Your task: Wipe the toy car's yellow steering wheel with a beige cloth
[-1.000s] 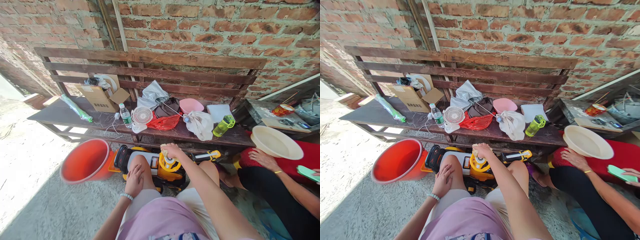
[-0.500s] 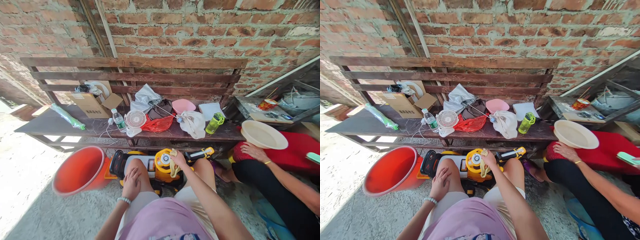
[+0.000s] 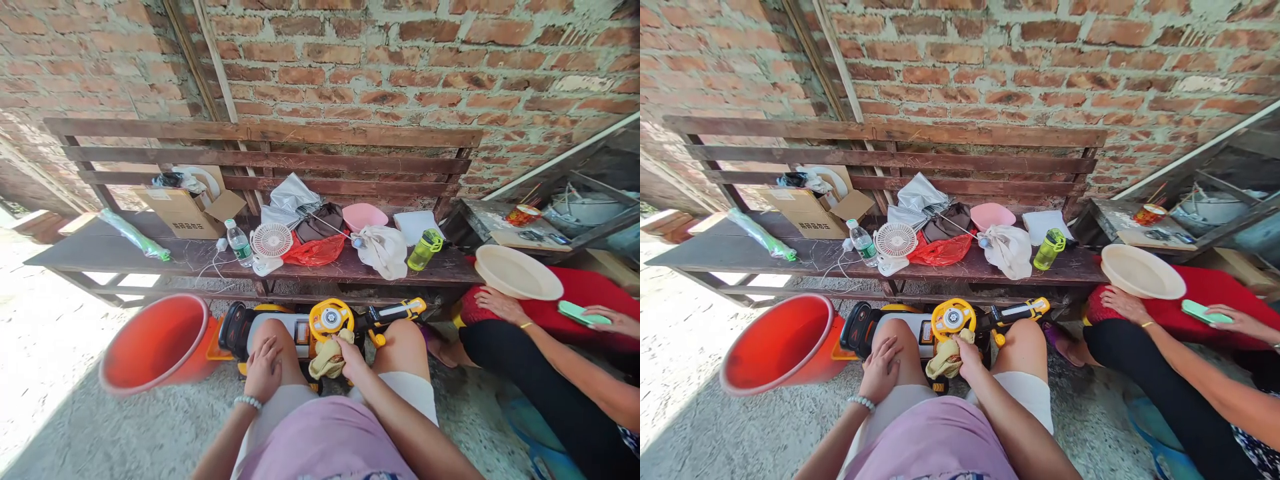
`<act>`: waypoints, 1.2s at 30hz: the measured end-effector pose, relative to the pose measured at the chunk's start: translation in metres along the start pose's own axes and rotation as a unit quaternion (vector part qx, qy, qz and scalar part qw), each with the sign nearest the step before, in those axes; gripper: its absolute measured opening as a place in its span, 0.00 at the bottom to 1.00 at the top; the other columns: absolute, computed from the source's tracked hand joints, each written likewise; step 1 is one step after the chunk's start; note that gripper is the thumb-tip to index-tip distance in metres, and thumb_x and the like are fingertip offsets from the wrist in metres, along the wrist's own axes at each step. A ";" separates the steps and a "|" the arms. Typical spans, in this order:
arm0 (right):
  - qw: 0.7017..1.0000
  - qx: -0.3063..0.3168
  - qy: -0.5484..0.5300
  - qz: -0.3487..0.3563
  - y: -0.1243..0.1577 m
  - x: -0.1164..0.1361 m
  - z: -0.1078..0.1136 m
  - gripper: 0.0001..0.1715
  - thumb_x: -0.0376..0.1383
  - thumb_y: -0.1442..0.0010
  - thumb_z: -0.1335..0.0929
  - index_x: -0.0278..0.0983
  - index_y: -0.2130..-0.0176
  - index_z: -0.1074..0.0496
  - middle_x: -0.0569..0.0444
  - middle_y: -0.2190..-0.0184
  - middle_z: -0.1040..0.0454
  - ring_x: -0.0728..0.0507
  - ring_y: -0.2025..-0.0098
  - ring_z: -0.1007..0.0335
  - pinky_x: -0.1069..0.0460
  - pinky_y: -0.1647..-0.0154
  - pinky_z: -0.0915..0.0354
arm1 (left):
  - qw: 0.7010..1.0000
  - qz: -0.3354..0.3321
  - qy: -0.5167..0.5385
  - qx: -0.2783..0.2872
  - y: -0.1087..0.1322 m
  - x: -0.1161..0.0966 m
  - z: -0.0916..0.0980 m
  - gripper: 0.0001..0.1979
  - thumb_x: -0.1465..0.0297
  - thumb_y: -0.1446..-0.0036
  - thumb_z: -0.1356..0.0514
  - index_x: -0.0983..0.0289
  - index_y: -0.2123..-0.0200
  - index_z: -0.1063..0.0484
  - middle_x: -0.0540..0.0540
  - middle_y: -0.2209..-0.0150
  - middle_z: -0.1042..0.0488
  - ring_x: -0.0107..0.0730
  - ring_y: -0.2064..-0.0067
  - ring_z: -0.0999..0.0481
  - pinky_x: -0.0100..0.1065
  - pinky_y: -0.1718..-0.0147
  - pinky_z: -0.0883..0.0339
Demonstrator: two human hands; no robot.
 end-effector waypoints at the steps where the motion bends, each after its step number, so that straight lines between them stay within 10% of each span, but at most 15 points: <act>1: 1.000 -0.022 0.014 0.008 -0.002 0.004 0.007 0.17 0.45 0.52 0.25 0.39 0.67 0.29 0.49 0.74 0.21 0.35 0.66 0.19 0.46 0.69 0.24 | 1.000 0.000 0.003 0.001 0.001 0.000 0.000 0.23 0.73 0.40 0.47 0.55 0.44 0.24 0.56 0.32 0.35 0.46 0.29 0.41 0.55 0.37 0.41; 11: 0.947 -0.095 0.284 0.112 -0.056 0.112 0.037 0.17 0.36 0.51 0.28 0.40 0.58 0.24 0.49 0.60 0.18 0.38 0.55 0.21 0.51 0.60 0.29 | 0.999 -0.006 0.032 -0.009 0.000 0.005 -0.004 0.23 0.75 0.41 0.47 0.56 0.46 0.23 0.55 0.32 0.35 0.45 0.29 0.41 0.53 0.36 0.41; 21: 0.657 0.074 0.693 0.288 -0.050 0.167 -0.068 0.30 0.30 0.41 0.32 0.49 0.42 0.26 0.50 0.49 0.23 0.39 0.49 0.28 0.50 0.50 0.38 | 1.000 0.003 0.018 -0.003 0.000 0.005 -0.003 0.24 0.76 0.41 0.46 0.56 0.45 0.23 0.55 0.32 0.35 0.45 0.29 0.40 0.52 0.35 0.43; 24: 0.612 0.072 0.724 0.309 -0.044 0.165 -0.080 0.32 0.29 0.40 0.33 0.50 0.39 0.28 0.48 0.46 0.25 0.38 0.45 0.31 0.47 0.46 0.40 | 1.000 0.005 0.009 0.000 -0.001 0.005 -0.003 0.24 0.75 0.41 0.47 0.56 0.45 0.23 0.55 0.32 0.35 0.45 0.30 0.40 0.53 0.35 0.43; 28: 0.677 0.050 0.677 0.285 -0.043 0.159 -0.057 0.35 0.35 0.40 0.30 0.51 0.36 0.32 0.48 0.45 0.27 0.39 0.46 0.30 0.49 0.47 0.39 | 1.000 0.003 -0.011 0.006 0.000 0.003 -0.002 0.24 0.75 0.39 0.48 0.56 0.44 0.24 0.55 0.31 0.35 0.45 0.29 0.41 0.53 0.36 0.43; 36: 0.957 -0.069 0.254 0.125 -0.050 0.110 0.034 0.22 0.32 0.47 0.30 0.39 0.52 0.24 0.51 0.57 0.18 0.41 0.55 0.21 0.53 0.58 0.30 | 0.994 -0.024 -0.080 0.074 -0.020 -0.035 -0.005 0.29 0.73 0.41 0.46 0.57 0.36 0.31 0.61 0.28 0.42 0.53 0.27 0.48 0.63 0.34 0.52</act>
Point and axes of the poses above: each hand's wrist, its own y-axis away from the middle knuckle, its own z-axis out of the back of the hand, x = y × z, the point moved 10 cm from there along -y, towards the middle knuckle
